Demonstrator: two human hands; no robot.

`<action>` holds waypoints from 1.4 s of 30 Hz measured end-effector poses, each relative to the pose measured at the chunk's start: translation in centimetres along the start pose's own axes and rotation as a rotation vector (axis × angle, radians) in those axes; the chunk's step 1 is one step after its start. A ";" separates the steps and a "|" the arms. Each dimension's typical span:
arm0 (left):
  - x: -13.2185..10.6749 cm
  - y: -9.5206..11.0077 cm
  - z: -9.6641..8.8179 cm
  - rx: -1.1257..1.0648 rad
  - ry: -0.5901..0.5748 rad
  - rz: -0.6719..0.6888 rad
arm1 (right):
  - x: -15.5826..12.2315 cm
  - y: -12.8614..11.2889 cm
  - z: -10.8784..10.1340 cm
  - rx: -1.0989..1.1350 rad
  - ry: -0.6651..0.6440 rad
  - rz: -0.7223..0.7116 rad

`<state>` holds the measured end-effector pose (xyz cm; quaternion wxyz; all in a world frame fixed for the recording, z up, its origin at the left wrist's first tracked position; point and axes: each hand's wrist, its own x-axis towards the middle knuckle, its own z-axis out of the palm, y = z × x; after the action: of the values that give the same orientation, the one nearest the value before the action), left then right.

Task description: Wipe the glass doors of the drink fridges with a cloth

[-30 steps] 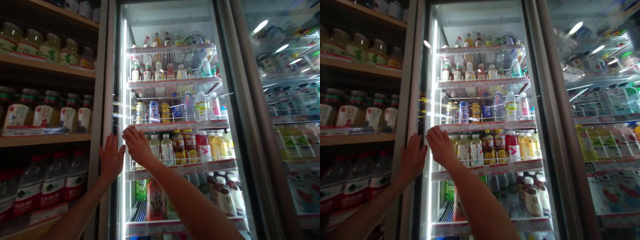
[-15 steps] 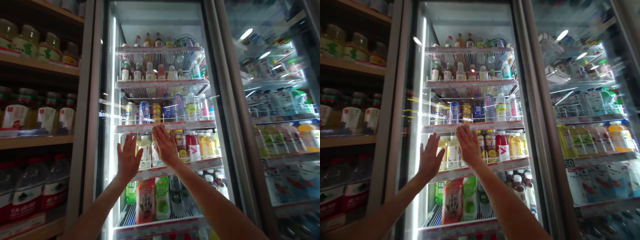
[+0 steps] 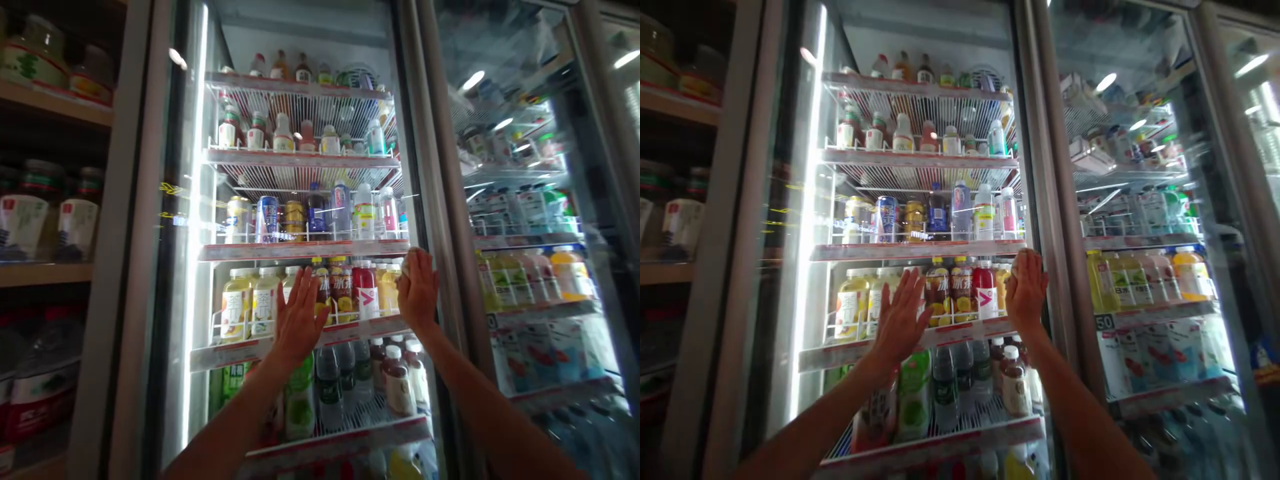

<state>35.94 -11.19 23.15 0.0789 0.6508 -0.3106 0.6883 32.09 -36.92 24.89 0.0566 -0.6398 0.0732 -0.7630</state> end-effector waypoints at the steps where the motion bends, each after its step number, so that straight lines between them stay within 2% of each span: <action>1: -0.1 0.0 0.0 0.002 -0.003 0.003 | -0.1 -0.3 0.1 0.016 0.022 0.016; 4: -0.5 -0.7 -0.2 -0.002 -0.019 -0.020 | -0.9 -3.3 0.9 0.081 0.034 -0.030; 7: -1.2 -2.4 -0.8 0.004 -0.022 -0.089 | -2.0 -8.5 1.6 0.138 -0.032 -0.147; 11: -2.6 -6.1 -2.4 0.028 -0.036 -0.172 | -3.6 -15.8 2.3 0.208 -0.115 -0.253; 17: -5.9 -12.2 -6.1 0.100 -0.065 -0.425 | -6.0 -25.3 3.0 0.369 -0.324 -0.477; 20: -7.5 -14.2 -7.7 0.141 -0.092 -0.492 | -7.2 -28.7 3.1 0.427 -0.360 -0.605; 23: -8.5 -14.9 -8.5 0.165 -0.111 -0.533 | -7.9 -30.1 2.9 0.445 -0.358 -0.673; 26: -8.8 -14.6 -8.4 0.164 -0.111 -0.516 | -7.8 -29.2 2.8 0.438 -0.319 -0.710; 30: -8.1 -12.9 -7.6 0.127 -0.117 -0.435 | -7.2 -25.1 2.4 0.382 -0.257 -0.655; 34: -7.1 -10.1 -6.0 0.075 -0.114 -0.344 | -6.2 -19.0 1.6 0.297 -0.211 -0.563; 38: -6.2 -6.7 -3.9 0.023 -0.070 -0.228 | -5.3 -11.8 0.2 0.174 -0.161 -0.439; 42: -5.6 -4.1 -2.4 -0.019 -0.020 -0.246 | -4.6 -4.5 -1.1 0.072 -0.116 -0.315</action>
<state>36.79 -5.01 19.29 0.1659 0.6900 -0.2358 0.6639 31.85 -31.62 21.03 -0.0365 -0.6839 -0.0587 -0.7263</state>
